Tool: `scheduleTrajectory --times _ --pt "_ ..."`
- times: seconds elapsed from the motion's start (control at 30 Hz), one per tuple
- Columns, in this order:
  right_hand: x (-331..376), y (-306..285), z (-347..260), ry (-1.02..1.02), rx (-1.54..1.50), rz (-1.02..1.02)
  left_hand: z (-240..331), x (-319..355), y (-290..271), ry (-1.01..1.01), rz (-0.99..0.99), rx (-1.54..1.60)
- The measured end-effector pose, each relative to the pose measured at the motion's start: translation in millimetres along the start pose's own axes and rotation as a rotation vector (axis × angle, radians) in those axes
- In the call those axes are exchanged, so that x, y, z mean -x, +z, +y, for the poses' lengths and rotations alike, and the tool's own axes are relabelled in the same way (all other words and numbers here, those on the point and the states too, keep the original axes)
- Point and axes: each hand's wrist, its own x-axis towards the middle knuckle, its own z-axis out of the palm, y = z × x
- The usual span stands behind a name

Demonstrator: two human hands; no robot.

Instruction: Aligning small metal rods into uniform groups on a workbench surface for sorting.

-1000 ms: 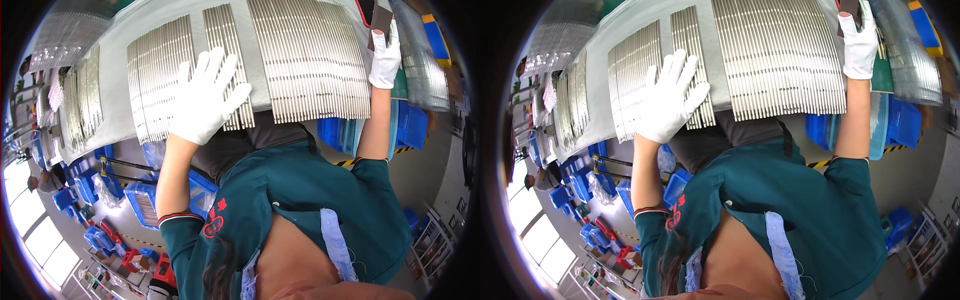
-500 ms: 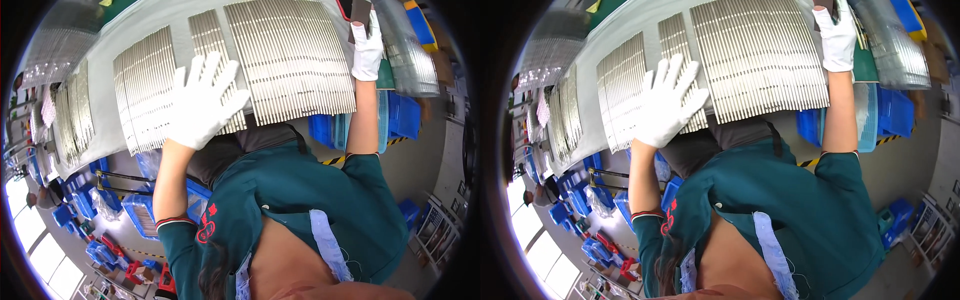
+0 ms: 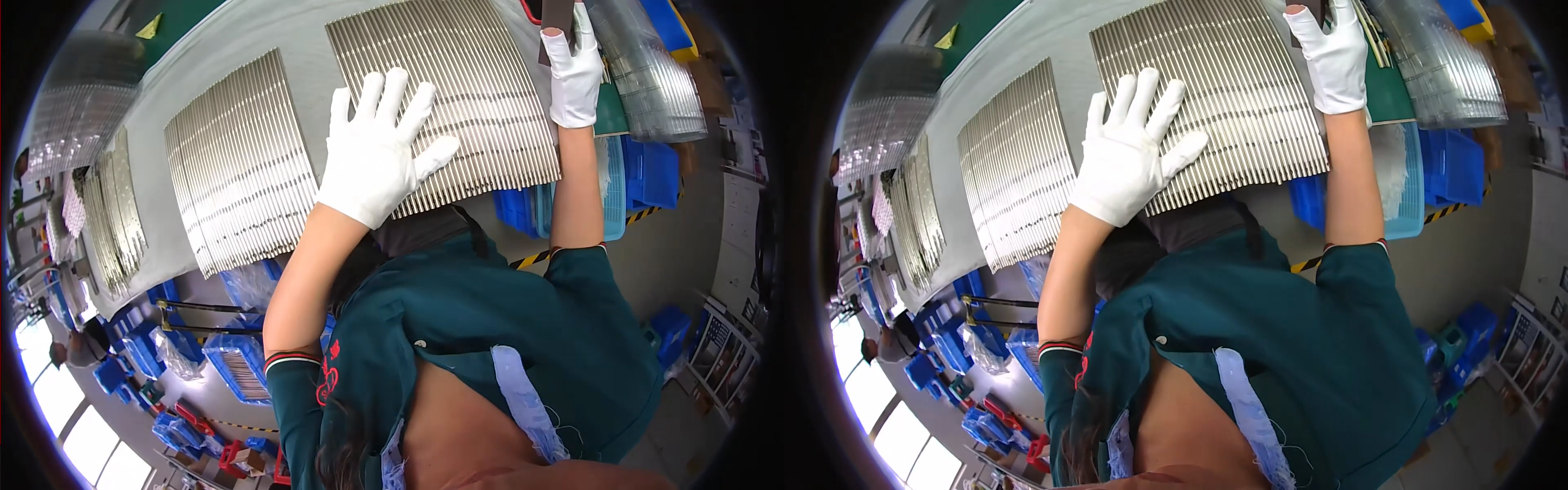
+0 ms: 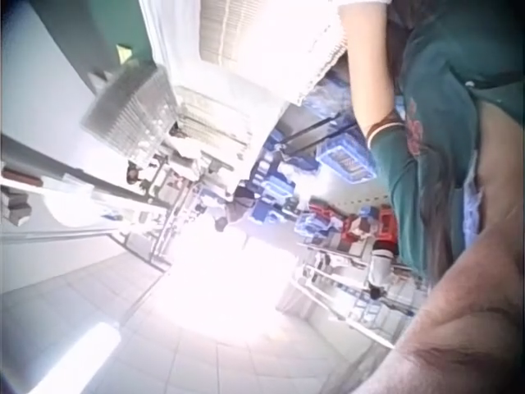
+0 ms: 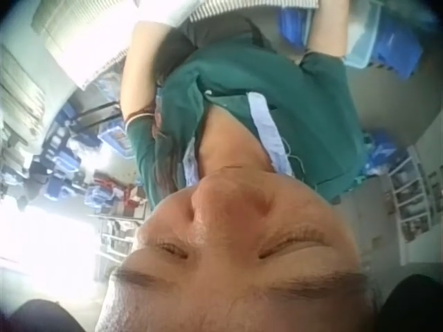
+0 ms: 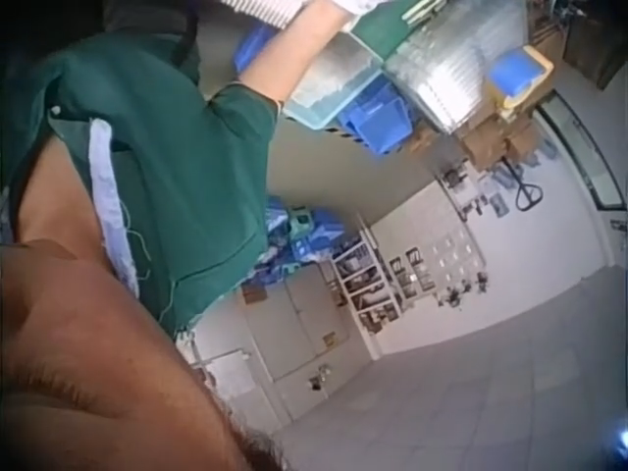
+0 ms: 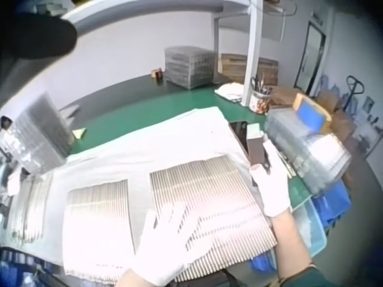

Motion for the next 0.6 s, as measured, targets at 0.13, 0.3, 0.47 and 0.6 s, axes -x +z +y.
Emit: scheduleTrajectory --times 0.13,0.3,0.47,0.6 --pt "3.6 -5.3 2.3 0.002 0.171 -0.002 -8.9 10.9 -6.0 -0.006 -0.066 -0.036" --pt "6.8 -6.2 6.7 0.003 0.183 0.011 -28.9 36.2 -26.1 -0.042 -0.145 -0.086" --pt "4.2 -5.3 -1.8 0.024 -0.002 0.009 -32.3 38.7 -29.5 -0.048 -0.159 -0.075" --pt "2.4 -14.7 10.2 -0.001 0.203 -0.011 -18.4 22.0 -19.1 -0.032 -0.123 -0.010"
